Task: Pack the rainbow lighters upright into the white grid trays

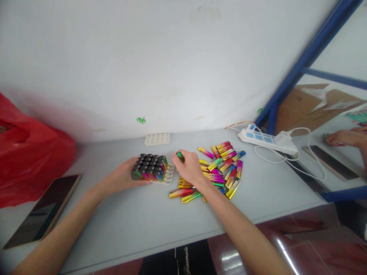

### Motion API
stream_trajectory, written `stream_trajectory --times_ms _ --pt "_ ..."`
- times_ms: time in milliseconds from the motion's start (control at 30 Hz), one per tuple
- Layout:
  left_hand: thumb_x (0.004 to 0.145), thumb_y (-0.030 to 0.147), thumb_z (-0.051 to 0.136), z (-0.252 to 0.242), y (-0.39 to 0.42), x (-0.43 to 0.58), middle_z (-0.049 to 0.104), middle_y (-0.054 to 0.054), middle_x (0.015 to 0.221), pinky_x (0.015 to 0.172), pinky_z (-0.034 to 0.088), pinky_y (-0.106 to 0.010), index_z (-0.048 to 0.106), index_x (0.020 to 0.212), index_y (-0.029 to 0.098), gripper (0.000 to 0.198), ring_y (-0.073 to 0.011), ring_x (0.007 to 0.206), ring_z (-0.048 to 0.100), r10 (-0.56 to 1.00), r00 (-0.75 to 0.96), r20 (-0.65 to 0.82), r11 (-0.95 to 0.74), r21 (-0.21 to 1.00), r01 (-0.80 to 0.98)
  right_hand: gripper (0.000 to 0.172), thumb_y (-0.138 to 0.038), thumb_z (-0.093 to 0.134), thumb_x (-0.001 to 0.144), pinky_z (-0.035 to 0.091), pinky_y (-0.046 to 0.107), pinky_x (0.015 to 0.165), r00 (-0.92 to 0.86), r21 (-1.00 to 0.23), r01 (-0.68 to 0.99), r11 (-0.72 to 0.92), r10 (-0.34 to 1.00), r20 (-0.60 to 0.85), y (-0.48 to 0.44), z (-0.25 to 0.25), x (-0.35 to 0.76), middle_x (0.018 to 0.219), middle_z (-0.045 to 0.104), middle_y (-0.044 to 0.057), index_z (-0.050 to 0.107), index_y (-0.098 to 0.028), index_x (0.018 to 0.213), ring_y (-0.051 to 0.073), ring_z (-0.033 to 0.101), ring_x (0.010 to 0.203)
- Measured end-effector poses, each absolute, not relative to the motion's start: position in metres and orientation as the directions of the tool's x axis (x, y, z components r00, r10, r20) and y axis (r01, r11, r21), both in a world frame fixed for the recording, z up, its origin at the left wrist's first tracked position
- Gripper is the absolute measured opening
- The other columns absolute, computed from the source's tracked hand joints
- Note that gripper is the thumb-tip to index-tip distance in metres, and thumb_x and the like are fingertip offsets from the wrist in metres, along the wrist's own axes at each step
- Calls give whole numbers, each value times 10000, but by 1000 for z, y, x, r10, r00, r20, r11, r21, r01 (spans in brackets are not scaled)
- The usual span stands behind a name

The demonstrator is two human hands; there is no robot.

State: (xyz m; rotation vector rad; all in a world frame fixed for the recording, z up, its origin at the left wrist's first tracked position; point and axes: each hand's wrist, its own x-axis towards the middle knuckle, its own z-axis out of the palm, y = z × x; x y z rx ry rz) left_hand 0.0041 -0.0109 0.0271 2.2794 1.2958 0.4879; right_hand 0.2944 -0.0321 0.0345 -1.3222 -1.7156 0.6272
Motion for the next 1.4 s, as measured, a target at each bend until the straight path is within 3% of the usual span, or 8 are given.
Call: stream_trajectory --times_ms 133,267,467,567,767,1067,1200,1400 --pt "696 650 905 25 -11 3 781 -101 1158 970 606 -478 698 1133 257 623 -357 1052 741 870 486 88 -450 547 706 377 -369 518 976 257 319 626 -82 -775 545 320 940 330 -31 32 295 576 381 -50 367 -256 650 142 369 580" --pt "714 643 894 24 -11 3 777 -120 1185 977 610 -475 706 1164 224 643 -353 1064 741 868 488 86 -452 542 709 383 -449 546 1047 289 306 633 -123 -748 580 323 942 312 -32 34 294 594 422 -57 437 -258 733 155 409 591" --pt "733 630 881 28 -13 5 791 -98 1157 974 618 -457 719 1135 232 588 -341 1053 754 869 487 89 -453 541 709 327 -453 443 1142 439 306 777 -233 -721 526 451 892 388 -27 33 299 893 660 35 539 -242 912 201 614 838" --pt "718 634 892 28 -13 5 794 -101 1149 960 619 -457 726 1141 238 602 -346 1045 758 866 490 100 -462 535 707 403 -481 458 1143 436 309 786 -240 -667 560 491 867 437 -25 32 303 875 625 36 500 -244 820 201 598 844" --pt "700 654 900 27 -14 6 793 -104 1162 962 615 -462 720 1164 250 641 -343 1050 755 870 480 113 -459 541 705 419 -469 519 1136 358 291 663 -254 -661 622 419 907 336 -22 27 305 682 570 -33 450 -252 784 164 524 635" --pt "721 661 889 24 -12 4 786 -121 1223 996 607 -480 719 1207 213 682 -354 1110 741 867 491 86 -455 537 710 262 -372 584 1131 429 327 818 -478 -385 712 587 807 348 -20 26 305 872 704 50 613 -203 933 215 644 822" --pt "753 648 880 21 -10 3 768 -133 1275 1048 586 -487 700 1257 204 695 -351 1167 724 859 509 59 -458 534 710 243 -350 621 1115 441 328 823 -502 -344 722 600 797 336 -18 25 307 899 703 62 653 -186 938 220 659 864" --pt "719 635 887 23 -10 3 790 -103 1209 1002 613 -443 733 1166 235 619 -348 1109 749 862 497 97 -469 522 712 243 -383 639 1101 492 344 870 -524 -346 715 607 793 310 -18 21 306 987 723 85 714 -177 997 233 683 941"
